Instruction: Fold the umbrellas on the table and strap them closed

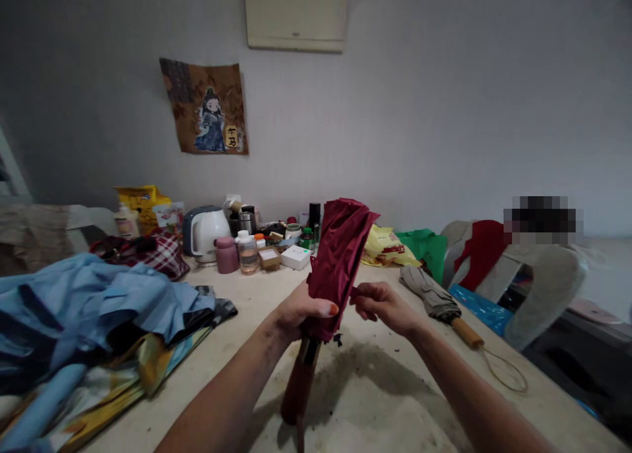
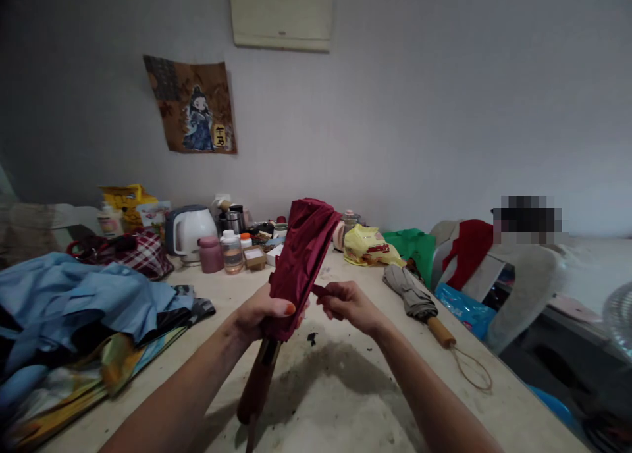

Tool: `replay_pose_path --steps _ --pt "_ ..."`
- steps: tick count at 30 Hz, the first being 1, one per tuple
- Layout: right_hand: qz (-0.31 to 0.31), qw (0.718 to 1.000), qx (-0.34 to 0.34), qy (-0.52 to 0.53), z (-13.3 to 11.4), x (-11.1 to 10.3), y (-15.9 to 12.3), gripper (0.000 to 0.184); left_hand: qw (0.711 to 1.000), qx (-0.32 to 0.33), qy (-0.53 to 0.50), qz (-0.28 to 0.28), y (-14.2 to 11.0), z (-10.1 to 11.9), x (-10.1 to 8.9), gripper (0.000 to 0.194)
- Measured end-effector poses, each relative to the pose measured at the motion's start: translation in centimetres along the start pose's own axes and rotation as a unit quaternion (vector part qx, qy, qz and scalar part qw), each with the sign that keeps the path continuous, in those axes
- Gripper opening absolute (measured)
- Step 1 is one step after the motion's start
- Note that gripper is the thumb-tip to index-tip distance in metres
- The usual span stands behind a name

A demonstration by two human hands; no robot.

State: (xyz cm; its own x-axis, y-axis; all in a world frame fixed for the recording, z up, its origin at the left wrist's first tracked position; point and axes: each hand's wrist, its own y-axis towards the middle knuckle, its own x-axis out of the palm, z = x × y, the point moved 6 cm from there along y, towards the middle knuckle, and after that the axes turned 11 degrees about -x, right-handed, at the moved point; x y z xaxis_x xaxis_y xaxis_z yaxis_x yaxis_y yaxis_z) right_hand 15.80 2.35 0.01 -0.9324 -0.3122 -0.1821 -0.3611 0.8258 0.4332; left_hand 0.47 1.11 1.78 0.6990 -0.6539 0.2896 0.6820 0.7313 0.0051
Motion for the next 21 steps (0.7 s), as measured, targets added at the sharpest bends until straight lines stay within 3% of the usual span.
replay_pose_path --steps 4,7,9,12,15,21 --pt "0.032 0.999 -0.026 -0.027 -0.4 -3.7 -0.6 0.039 0.999 0.01 0.013 0.049 0.2 0.5 -1.3 0.046" --pt "0.047 0.997 -0.036 -0.047 -0.6 -4.9 -1.0 0.041 0.996 0.012 0.023 0.081 0.6 0.5 -2.5 0.046" --pt "0.071 0.99 -0.054 -0.113 -0.7 -5.4 -1.3 0.036 0.996 0.007 0.012 0.084 0.8 0.2 -3.3 0.044" --pt "0.152 0.949 -0.144 -0.235 -1.5 -6.1 -2.0 0.02 0.998 -0.003 -0.047 0.052 1.1 -0.3 -4.2 0.045" --pt "0.208 0.915 -0.22 -0.267 -2.0 -6.0 -2.7 0.017 0.996 -0.002 -0.088 0.0 1.1 -0.5 -4.6 0.047" --pt "0.279 0.921 -0.213 -0.167 -2.4 -5.6 -3.0 0.016 0.994 -0.004 -0.098 -0.051 1.2 -0.9 -4.5 0.05"
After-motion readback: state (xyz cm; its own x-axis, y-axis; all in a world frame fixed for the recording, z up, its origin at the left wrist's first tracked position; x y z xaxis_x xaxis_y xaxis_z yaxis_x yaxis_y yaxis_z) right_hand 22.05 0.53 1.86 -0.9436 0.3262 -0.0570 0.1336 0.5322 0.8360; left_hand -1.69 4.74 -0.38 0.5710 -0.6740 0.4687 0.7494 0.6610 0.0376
